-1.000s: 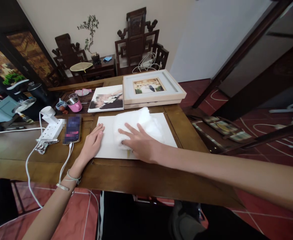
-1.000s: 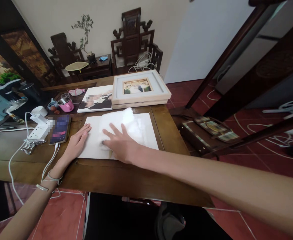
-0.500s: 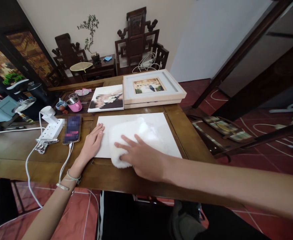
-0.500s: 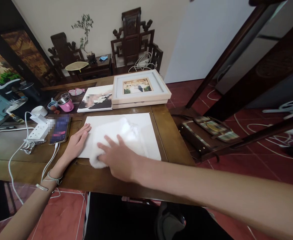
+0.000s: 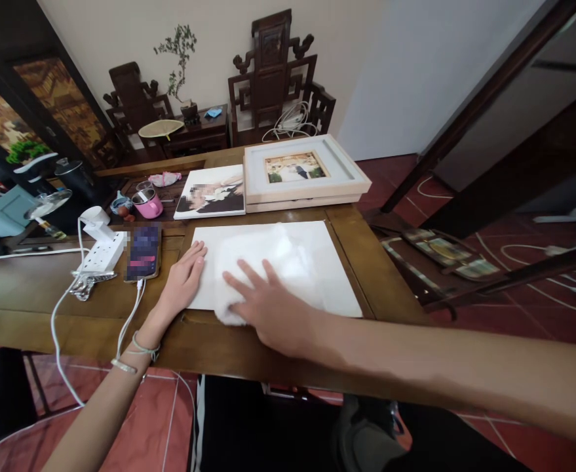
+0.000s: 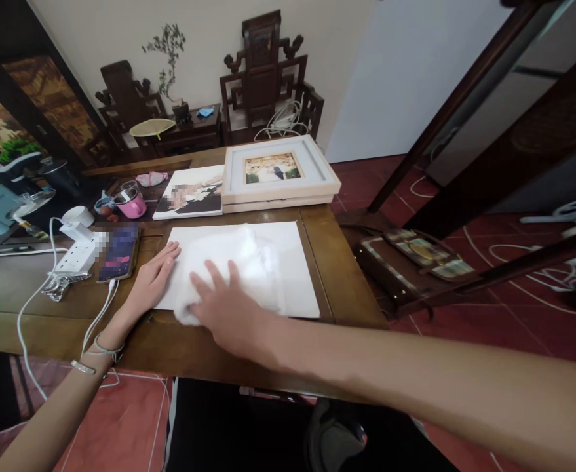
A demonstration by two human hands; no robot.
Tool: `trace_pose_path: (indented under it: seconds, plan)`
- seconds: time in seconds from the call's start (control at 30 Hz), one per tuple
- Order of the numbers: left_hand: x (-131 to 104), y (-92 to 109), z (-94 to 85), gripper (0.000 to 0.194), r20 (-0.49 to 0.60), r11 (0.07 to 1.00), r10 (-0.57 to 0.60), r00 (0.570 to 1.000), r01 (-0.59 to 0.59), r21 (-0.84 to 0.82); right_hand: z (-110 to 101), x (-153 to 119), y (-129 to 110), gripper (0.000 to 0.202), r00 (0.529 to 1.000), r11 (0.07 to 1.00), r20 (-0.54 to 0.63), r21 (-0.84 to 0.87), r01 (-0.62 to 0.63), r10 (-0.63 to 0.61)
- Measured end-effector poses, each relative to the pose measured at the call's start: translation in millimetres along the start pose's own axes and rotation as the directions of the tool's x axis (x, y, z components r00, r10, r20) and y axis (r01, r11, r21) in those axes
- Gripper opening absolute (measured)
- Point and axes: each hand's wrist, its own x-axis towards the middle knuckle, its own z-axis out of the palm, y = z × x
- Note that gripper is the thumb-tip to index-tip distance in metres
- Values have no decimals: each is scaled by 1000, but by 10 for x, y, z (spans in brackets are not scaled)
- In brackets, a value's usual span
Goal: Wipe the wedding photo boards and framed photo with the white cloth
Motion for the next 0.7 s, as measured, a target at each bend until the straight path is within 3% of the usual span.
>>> trace_pose_path:
  seconds: [0.17, 0.5, 0.7]
  plan:
    - [0, -4, -2, 50, -4, 1000, 2, 1000, -2, 3, -20, -151, -198, 43, 992, 992, 4, 36, 125, -125]
    - [7, -3, 0, 50, 2, 1000, 7, 1000, -7, 13, -18, 231, 274, 52, 992, 1000, -125, -27, 13, -16]
    - [8, -16, 7, 50, -3, 1000, 12, 1000, -12, 15, 11, 210, 209, 52, 992, 999, -123, -46, 4, -10]
